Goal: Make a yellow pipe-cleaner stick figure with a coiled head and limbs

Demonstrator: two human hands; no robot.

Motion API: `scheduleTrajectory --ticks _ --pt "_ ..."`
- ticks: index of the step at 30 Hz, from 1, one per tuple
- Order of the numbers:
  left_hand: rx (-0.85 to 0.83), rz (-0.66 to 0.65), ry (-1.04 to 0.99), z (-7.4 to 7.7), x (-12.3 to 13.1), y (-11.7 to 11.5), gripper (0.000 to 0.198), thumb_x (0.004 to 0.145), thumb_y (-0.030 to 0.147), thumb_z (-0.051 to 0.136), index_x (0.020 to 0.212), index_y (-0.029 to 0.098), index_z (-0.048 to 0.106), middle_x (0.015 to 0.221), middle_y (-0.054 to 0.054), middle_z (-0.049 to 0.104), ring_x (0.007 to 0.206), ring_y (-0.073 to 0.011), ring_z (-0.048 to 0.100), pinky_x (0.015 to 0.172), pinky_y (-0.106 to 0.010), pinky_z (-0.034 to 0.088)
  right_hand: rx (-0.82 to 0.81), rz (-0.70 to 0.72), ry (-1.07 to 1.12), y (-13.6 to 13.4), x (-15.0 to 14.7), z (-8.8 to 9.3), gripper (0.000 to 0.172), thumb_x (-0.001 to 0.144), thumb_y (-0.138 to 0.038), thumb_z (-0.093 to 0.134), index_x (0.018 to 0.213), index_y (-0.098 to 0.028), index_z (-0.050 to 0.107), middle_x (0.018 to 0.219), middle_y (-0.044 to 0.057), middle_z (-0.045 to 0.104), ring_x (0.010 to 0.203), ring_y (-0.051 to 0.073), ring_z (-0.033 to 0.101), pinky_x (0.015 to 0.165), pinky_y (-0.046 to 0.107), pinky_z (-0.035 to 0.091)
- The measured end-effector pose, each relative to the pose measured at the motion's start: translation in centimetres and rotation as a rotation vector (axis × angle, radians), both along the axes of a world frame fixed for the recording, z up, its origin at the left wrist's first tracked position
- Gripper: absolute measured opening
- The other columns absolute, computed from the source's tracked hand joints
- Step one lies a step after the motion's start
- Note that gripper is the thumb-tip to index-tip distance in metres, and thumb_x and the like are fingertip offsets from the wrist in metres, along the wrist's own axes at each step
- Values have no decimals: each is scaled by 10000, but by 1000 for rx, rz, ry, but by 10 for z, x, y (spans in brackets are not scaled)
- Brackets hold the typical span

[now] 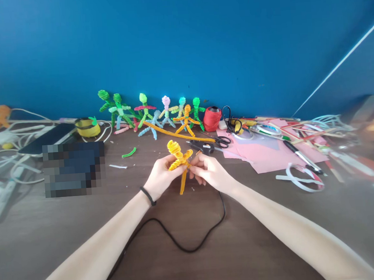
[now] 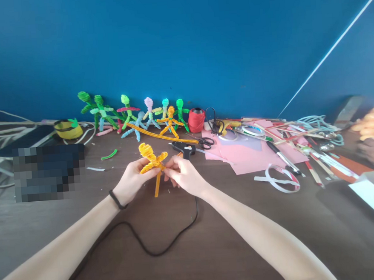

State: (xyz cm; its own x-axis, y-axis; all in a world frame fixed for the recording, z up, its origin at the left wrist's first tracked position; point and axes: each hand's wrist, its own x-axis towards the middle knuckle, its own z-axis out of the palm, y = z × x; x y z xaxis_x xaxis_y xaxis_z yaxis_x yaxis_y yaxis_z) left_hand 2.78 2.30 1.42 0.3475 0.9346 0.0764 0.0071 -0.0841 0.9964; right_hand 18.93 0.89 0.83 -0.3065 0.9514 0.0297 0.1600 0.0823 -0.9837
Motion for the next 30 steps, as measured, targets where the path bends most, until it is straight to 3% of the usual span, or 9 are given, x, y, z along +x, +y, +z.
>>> scheduleTrajectory --ticks 8,15,22,30 --pt "65 11 86 -2 -1 2 267 649 323 635 851 149 638 884 -26 660 861 -214 570 787 -301 426 -246 38 175 3 4 1 185 695 -278 565 754 -152 443 527 -52 487 363 28 364 344 156 216" --pt "-15 -36 34 -4 -1 4 315 651 322 639 902 132 627 854 -32 657 823 -195 571 775 -302 429 -330 112 260 5 6 3 149 686 -228 569 759 -136 475 534 -50 464 375 12 328 373 163 171" --pt "-86 -80 -41 -7 -1 5 321 644 300 650 913 128 629 841 -38 659 790 -171 572 767 -291 422 -290 187 241 5 8 3 136 713 -245 557 735 -136 478 522 -53 447 376 13 341 362 160 170" --pt "-119 -54 -143 -8 0 4 256 670 276 632 890 148 602 823 -23 621 734 -136 548 708 -266 425 -95 87 95 4 6 0 167 760 -310 525 782 -154 468 587 -25 545 385 48 437 352 169 308"
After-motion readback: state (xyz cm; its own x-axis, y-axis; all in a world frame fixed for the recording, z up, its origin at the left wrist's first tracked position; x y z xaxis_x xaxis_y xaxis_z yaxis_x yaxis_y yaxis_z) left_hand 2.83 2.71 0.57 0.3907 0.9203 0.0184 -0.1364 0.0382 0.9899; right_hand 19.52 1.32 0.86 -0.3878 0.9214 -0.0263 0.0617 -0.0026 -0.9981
